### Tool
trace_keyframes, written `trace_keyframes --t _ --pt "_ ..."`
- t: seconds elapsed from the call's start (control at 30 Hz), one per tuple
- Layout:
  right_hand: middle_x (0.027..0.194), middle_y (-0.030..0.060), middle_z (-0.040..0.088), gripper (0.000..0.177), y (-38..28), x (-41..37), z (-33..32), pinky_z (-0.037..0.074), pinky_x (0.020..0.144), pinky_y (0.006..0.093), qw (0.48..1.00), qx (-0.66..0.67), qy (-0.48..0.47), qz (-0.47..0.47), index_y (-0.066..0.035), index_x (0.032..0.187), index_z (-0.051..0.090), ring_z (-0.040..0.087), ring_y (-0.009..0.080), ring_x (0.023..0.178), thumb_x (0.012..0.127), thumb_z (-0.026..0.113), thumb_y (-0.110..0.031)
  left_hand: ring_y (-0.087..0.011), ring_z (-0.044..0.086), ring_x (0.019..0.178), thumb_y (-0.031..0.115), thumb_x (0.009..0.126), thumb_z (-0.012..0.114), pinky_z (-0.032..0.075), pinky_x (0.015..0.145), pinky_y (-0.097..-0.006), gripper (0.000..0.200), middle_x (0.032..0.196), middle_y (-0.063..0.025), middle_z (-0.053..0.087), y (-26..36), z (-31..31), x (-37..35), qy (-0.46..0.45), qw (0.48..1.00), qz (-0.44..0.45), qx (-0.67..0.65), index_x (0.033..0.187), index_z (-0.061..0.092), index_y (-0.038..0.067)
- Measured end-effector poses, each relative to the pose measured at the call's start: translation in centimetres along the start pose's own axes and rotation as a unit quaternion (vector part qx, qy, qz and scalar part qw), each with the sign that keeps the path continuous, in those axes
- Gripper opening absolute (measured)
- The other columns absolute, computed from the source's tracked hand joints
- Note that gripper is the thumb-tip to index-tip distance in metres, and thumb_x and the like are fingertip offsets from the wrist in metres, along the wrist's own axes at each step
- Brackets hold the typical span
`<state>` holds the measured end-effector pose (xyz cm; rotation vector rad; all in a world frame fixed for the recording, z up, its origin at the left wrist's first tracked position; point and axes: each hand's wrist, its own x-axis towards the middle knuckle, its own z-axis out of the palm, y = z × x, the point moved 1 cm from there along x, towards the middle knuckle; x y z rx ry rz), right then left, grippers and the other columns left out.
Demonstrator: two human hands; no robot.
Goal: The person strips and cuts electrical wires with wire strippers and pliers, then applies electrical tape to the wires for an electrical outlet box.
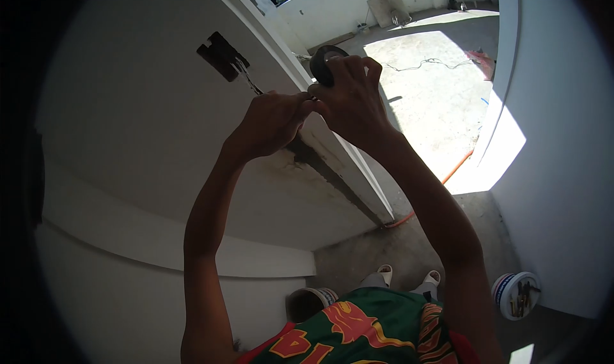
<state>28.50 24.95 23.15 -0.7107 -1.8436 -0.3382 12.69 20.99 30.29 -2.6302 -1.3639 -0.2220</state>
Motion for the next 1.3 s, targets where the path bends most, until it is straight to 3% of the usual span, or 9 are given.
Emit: trace_keyframes --t 0.2,0.27,0.5,0.6,0.7,0.9,1.1,1.2,1.3 --pt "0.106 0.0141 0.054 0.038 -0.2 -4.6 -2.0 0.037 0.092 0.0419 0.909 0.165 0.009 0.382 -0.009 0.115 0.066 0.048 0.0269 0.100 0.086 0.068 -0.034 -0.0261 0.057 0.071 0.021 0.098 0.047 0.041 0.074 -0.0407 0.022 0.068 -0.0067 0.058 0.0 1.8 -1.9 0.104 0.994 -0.024 -0.024 0.090 0.063 0.009" --pt "0.105 0.0139 0.063 0.041 -0.2 -5.3 -1.1 0.041 0.091 0.0356 0.825 0.379 -0.050 0.417 -0.005 0.117 0.065 0.055 0.0223 0.098 0.091 0.063 -0.036 -0.0260 0.058 0.073 0.020 0.097 0.048 0.041 0.074 -0.0411 0.021 0.071 -0.0075 0.060 -0.4 2.7 -2.5 0.113 0.993 -0.013 0.017 0.090 0.063 0.007" --pt "0.100 0.0046 0.065 0.033 -2.7 -3.7 2.6 0.046 0.083 0.0247 0.676 0.624 -0.010 0.391 0.001 0.118 0.063 0.057 0.0080 0.092 0.096 0.060 -0.023 -0.0243 0.061 0.073 0.019 0.092 0.056 0.043 0.080 -0.0392 0.019 0.074 -0.0095 0.063 -0.5 3.4 -2.8 0.171 0.981 0.048 0.078 0.087 0.065 0.003" --pt "0.098 0.0031 0.065 0.032 -2.1 -3.5 2.7 0.046 0.082 0.0246 0.697 0.612 -0.026 0.373 0.001 0.117 0.064 0.057 0.0075 0.088 0.094 0.062 -0.022 -0.0246 0.061 0.074 0.018 0.092 0.056 0.043 0.080 -0.0390 0.017 0.077 -0.0100 0.064 -0.3 3.5 -3.1 0.174 0.982 0.053 0.058 0.088 0.065 0.003" --pt "0.098 0.0033 0.064 0.031 -2.0 -3.9 3.4 0.047 0.084 0.0255 0.648 0.667 -0.002 0.368 0.002 0.115 0.064 0.059 0.0089 0.088 0.092 0.064 -0.020 -0.0253 0.060 0.073 0.016 0.092 0.055 0.042 0.079 -0.0388 0.017 0.077 -0.0103 0.064 0.0 4.0 -3.2 0.213 0.975 0.054 0.016 0.088 0.065 0.003" --pt "0.096 0.0041 0.062 0.037 -2.4 -3.4 1.7 0.044 0.087 0.0273 0.704 0.632 -0.051 0.319 0.003 0.116 0.063 0.056 0.0102 0.090 0.089 0.069 -0.021 -0.0254 0.056 0.068 0.016 0.096 0.049 0.038 0.076 -0.0379 0.021 0.072 -0.0105 0.060 -0.3 2.9 -3.2 0.181 0.977 0.043 -0.105 0.086 0.063 0.004" --pt "0.099 0.0067 0.066 0.038 -1.8 -2.9 1.9 0.046 0.089 0.0283 0.660 0.700 -0.046 0.267 0.003 0.115 0.063 0.059 0.0122 0.094 0.089 0.070 -0.023 -0.0261 0.054 0.067 0.023 0.100 0.041 0.037 0.077 -0.0381 0.030 0.070 -0.0101 0.058 -0.5 2.3 -3.0 0.148 0.974 0.071 -0.156 0.088 0.061 0.004" --pt "0.104 0.0093 0.067 0.035 -1.4 -2.9 1.7 0.045 0.095 0.0294 0.705 0.620 -0.056 0.340 0.003 0.115 0.063 0.060 0.0141 0.099 0.090 0.067 -0.023 -0.0267 0.056 0.069 0.024 0.098 0.044 0.037 0.078 -0.0383 0.028 0.070 -0.0111 0.060 0.2 2.3 -3.0 0.180 0.970 0.037 -0.157 0.091 0.062 0.004" --pt "0.107 0.0104 0.066 0.036 -1.5 -3.3 2.6 0.044 0.099 0.0311 0.675 0.662 -0.001 0.326 0.001 0.116 0.063 0.058 0.0154 0.102 0.089 0.069 -0.022 -0.0272 0.059 0.071 0.025 0.097 0.047 0.037 0.080 -0.0386 0.027 0.071 -0.0130 0.063 0.8 2.7 -2.7 0.208 0.967 0.007 -0.146 0.094 0.064 0.003"
